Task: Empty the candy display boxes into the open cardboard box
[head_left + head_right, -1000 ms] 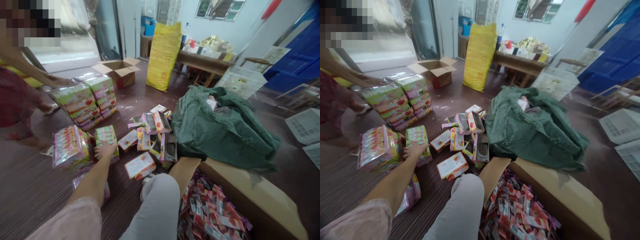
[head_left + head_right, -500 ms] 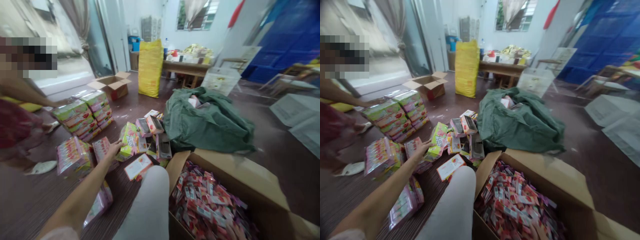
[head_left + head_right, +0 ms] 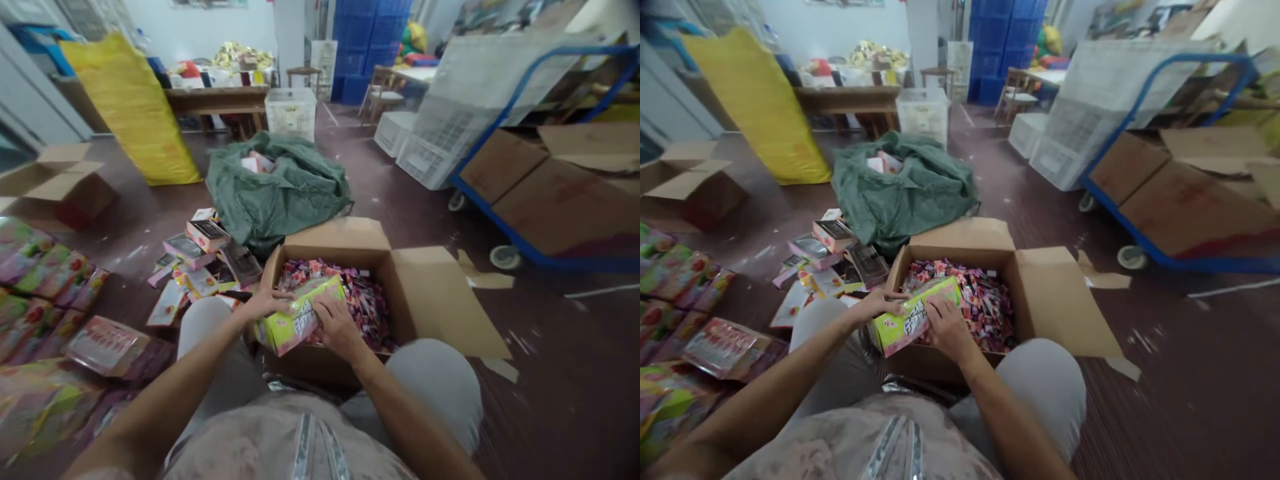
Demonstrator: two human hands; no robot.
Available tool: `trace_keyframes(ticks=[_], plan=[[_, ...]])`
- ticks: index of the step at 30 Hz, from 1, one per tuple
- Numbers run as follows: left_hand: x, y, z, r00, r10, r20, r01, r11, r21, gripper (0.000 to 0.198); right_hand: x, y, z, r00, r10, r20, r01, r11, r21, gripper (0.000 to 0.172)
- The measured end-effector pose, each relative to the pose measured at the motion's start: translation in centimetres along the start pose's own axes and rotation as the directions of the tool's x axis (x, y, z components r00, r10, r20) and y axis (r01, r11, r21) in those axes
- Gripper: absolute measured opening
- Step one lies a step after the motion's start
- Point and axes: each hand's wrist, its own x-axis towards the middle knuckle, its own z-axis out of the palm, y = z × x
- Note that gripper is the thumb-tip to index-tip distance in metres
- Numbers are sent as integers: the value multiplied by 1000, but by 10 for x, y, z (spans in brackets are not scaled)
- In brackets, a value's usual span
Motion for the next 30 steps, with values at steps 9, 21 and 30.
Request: trace_keyframes(ticks=[9,21,30], plan=[[6,-30,18,971,-181,154,192,980,-59,59,-11,-14,5,895,21,445,-69,993,91,16],[6,2,50,966,218,138,-223,437,871,39,-10,-12,16,851,134,508,-180,983,43,22],[27,-18,-5,958,96,-269,131,689,712,25,-12,-35,6,863,48,503,-96,993,70,15]])
